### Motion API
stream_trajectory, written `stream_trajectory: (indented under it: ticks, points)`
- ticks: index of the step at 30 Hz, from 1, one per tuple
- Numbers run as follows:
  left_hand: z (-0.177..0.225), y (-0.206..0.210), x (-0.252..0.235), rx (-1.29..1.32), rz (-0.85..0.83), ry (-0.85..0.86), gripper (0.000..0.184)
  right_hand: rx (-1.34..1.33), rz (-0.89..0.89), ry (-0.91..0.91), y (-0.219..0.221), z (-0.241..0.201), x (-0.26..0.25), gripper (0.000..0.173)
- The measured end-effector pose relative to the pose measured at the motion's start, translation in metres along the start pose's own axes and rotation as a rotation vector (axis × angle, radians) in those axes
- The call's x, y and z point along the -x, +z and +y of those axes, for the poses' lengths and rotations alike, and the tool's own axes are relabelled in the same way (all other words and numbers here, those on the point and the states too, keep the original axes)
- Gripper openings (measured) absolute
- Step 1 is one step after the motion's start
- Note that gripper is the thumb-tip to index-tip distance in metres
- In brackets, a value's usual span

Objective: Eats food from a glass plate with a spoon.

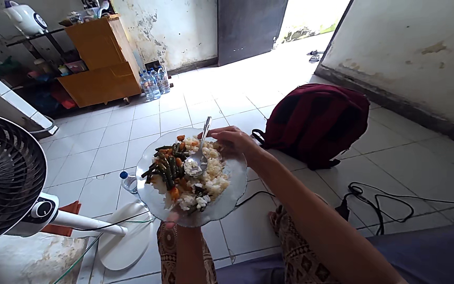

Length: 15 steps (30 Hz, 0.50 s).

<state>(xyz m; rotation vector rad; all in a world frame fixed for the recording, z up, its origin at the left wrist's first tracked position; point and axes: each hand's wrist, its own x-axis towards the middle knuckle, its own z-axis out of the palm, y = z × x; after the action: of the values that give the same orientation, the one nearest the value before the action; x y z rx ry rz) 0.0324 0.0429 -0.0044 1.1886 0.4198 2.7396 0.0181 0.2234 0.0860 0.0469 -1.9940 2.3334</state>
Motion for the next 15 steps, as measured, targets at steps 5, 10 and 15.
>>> stream_trajectory:
  ticks: [5, 10, 15]
  points:
    - [0.007, -0.003, 0.006, 0.037, -0.091, -0.033, 0.042, -0.017, -0.046, -0.017, 0.0, 0.0, 0.006, 0.038]
    - [-0.001, -0.009, 0.012, 0.005, 0.078, 0.033, 0.051, -0.079, -0.059, -0.016, 0.0, -0.001, 0.011, 0.04]
    - [0.0, 0.001, 0.009, 0.118, 0.261, 0.037, 0.044, -0.059, -0.106, -0.011, -0.001, -0.004, 0.011, 0.04]
